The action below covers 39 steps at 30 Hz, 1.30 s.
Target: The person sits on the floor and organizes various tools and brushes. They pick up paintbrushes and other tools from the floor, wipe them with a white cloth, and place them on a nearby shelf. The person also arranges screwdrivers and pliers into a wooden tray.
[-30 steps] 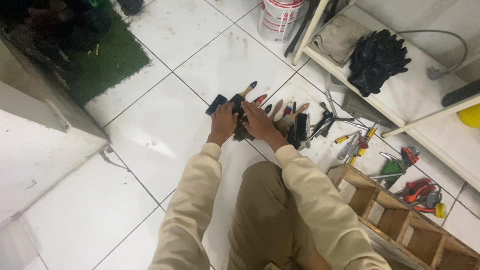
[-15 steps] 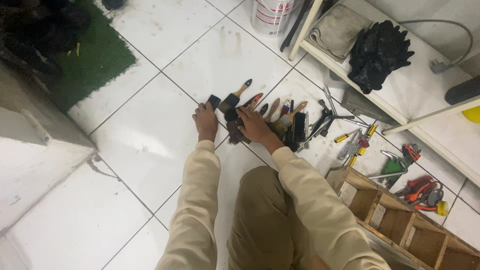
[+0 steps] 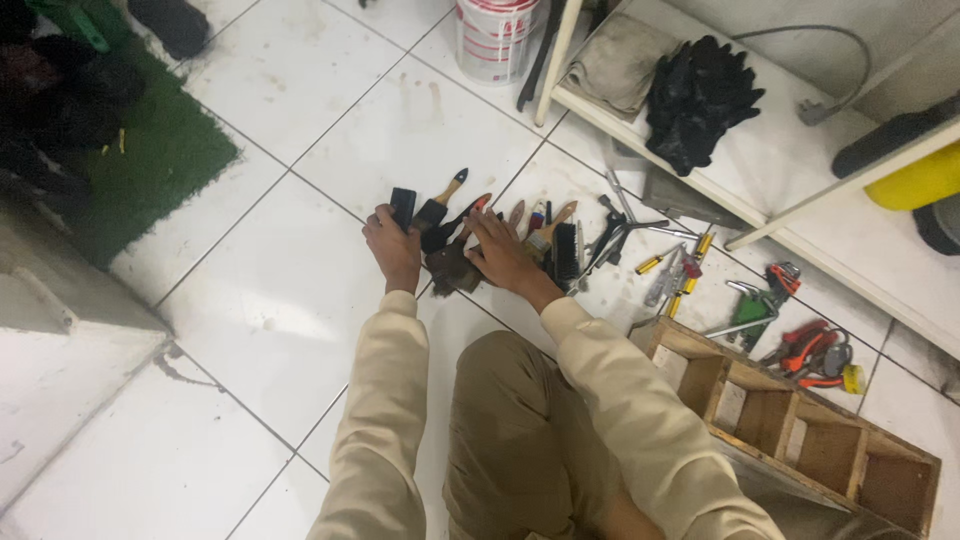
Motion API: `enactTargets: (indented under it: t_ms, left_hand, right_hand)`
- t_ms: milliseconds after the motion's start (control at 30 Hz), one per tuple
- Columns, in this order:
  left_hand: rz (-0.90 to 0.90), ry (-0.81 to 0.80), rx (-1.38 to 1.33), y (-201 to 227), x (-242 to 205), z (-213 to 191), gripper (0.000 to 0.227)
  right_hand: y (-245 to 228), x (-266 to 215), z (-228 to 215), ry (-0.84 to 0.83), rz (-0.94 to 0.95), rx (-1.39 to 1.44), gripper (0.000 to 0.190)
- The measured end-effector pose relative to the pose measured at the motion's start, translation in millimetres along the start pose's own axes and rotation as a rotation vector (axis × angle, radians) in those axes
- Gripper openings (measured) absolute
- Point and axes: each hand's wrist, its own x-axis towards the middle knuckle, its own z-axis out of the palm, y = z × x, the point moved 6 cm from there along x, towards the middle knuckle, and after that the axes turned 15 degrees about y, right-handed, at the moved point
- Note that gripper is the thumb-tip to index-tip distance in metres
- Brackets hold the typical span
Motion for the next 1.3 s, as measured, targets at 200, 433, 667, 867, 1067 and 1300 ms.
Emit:
enactTargets:
  t_ms: [200, 433, 667, 867, 1067, 1300]
  left_hand:
    - [0.137, -0.095, -0.056, 77.4, -5.4, -13.0, 0.051]
    - [0.304, -0.150, -0.184, 181.1, -42.6, -14.8, 0.052]
    - [0.530, -0.153, -0.245, 273.4, -96.9, 3.2, 0.054]
    - [0.616, -0.200, -0.383, 347.5, -151.6, 3.4, 0.053]
    - [0.679, -0.280, -0.390, 410.0, -214.3, 36.1, 0.057]
    - [0.681, -0.453, -0.404, 467.8, -291.8, 65.2, 0.057]
  right_hand:
    - [11.4, -10.8, -41.9, 0.060, 0.017, -0.060, 0.057]
    - [50.0, -35.2, -82.3, 0.095, 0.105, -0.126, 0.062]
    - [96.9, -68.6, -140.1, 0.144, 0.272, -0.199, 0.059]
    - [149.8, -119.4, -190.4, 0.230, 0.351, -0.277, 0.060]
    - [201.8, -180.2, -230.5, 0.330, 0.428, -0.274, 0.059]
    - [247.6, -256.4, -278.0, 0.561, 0.522, -0.107, 0.047]
